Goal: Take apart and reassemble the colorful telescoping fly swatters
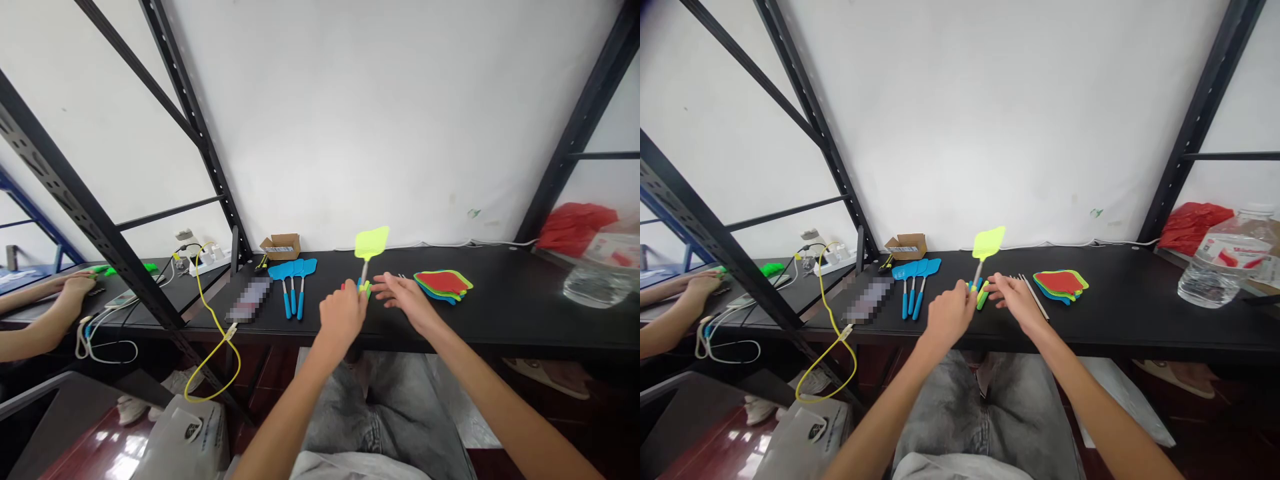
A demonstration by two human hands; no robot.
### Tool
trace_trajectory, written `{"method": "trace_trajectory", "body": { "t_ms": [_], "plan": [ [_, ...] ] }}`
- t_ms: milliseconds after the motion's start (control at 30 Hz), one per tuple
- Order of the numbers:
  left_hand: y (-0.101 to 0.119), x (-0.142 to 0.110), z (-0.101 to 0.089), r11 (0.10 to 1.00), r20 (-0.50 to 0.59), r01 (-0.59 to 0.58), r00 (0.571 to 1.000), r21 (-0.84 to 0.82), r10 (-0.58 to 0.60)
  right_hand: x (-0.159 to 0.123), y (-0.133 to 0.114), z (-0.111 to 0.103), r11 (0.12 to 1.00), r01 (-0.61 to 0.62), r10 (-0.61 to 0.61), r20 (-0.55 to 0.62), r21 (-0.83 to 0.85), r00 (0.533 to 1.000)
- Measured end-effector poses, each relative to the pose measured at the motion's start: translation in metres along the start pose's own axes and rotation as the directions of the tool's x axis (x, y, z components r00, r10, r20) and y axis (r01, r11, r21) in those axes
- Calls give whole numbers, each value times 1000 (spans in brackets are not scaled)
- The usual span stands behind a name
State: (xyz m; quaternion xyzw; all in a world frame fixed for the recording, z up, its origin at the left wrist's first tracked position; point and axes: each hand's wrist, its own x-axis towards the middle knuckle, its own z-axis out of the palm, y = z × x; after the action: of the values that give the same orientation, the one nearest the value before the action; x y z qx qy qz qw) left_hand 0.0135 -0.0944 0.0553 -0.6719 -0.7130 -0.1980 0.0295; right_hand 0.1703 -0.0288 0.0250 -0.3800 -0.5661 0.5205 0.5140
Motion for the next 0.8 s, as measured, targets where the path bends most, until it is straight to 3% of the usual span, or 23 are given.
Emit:
{"method": "trace_trajectory", "body": {
  "t_ms": [133, 267, 333, 400, 467, 533, 567, 633, 667, 733, 767, 800],
  "plan": [
    [24, -9, 20, 943, -8, -37, 999, -332, 36, 10, 8, 25, 909, -69, 69, 15, 411, 997],
    [31, -8, 41, 735, -23, -56, 998, -676, 55, 16, 7, 24, 799, -70, 120, -44, 597, 992],
    [36, -5, 44, 530, 56, 17, 997, -848, 58, 16, 7, 26, 774, -56, 121, -59, 631, 991],
    [42, -8, 43, 250, 198, 175, 978, -952, 71, 19, 4, 28, 747, -37, 106, -64, 664, 992],
    [47, -21, 39, -24, 318, 324, 939, -946, 129, 25, -4, 25, 700, -10, 102, -87, 714, 991],
    [45, -42, 36, -183, 363, 405, 905, -896, 223, 34, -18, 12, 643, 36, 112, -141, 765, 984],
    [41, -52, 35, -184, 370, 425, 889, -886, 269, 37, -26, 2, 629, 67, 107, -172, 774, 979],
    [26, -66, 33, -30, 370, 397, 879, -917, 302, 38, -41, -21, 624, 145, 73, -242, 768, 968],
    [15, -66, 31, 117, 338, 319, 915, -940, 221, 36, -47, -31, 657, 128, 49, -212, 743, 976],
    [-10, -52, 27, 503, 165, 128, 986, -855, 30, 25, -53, -44, 783, 66, 34, -148, 618, 988],
    [-22, -40, 24, 694, 76, 90, 996, -714, -50, 18, -53, -47, 843, 31, 31, -107, 536, 994],
    [-34, -26, 21, 829, 17, 106, 993, -550, -116, 12, -51, -46, 888, 2, 35, -71, 461, 997]
  ]
}}
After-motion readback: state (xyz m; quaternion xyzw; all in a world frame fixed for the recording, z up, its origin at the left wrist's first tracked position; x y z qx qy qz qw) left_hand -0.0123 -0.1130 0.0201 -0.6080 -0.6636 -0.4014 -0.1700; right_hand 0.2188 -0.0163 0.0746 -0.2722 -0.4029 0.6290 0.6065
